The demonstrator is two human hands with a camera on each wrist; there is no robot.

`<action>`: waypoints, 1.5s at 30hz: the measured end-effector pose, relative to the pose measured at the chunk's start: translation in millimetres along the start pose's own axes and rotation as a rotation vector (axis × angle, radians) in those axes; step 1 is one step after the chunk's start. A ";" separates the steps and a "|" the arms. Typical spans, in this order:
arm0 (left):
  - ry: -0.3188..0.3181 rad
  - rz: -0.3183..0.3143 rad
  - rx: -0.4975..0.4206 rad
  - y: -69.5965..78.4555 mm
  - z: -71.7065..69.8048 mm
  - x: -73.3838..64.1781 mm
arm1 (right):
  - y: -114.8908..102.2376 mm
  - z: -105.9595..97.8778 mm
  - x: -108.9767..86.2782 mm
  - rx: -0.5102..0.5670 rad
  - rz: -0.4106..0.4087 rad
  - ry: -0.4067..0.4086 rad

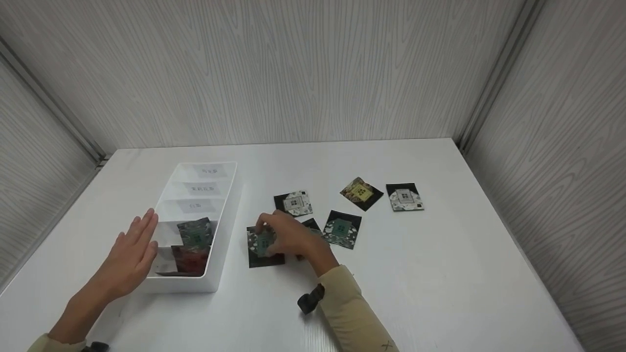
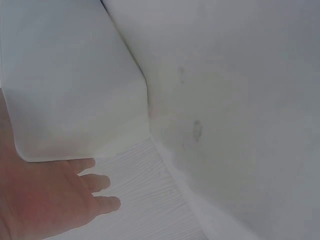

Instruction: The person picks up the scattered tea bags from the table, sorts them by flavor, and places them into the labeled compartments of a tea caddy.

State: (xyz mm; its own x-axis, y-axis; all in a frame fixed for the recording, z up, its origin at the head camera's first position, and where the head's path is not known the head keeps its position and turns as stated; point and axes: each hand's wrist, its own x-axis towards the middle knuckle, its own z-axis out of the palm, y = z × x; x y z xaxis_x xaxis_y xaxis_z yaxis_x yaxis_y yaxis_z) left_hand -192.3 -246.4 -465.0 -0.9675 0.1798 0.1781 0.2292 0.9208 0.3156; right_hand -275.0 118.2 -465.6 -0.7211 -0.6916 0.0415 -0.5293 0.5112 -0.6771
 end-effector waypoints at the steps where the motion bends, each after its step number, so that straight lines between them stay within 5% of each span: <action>1: -0.001 -0.001 0.002 0.3 -0.4 0.2 | 0.8 -1.5 -0.4 0.010 -0.003 0.011; 21: 0.001 0.002 -0.012 1.3 -0.7 -0.4 | 12.0 -26.8 -11.7 0.061 -0.032 0.147; 38: -0.012 -0.003 0.007 -0.7 -0.6 1.0 | 5.3 -30.3 -9.5 0.109 -0.037 0.395; 45: -0.011 0.006 -0.007 0.4 0.9 0.6 | 1.1 -31.1 -4.4 0.150 -0.106 0.484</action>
State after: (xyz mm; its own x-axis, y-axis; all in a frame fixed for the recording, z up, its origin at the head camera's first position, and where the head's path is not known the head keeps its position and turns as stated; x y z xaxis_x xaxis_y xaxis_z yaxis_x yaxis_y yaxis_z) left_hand -192.9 -245.7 -465.5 -0.9670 0.1893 0.1703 0.2361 0.9172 0.3208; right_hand -286.4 137.6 -443.7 -0.8102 -0.4022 0.4263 -0.5660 0.3477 -0.7475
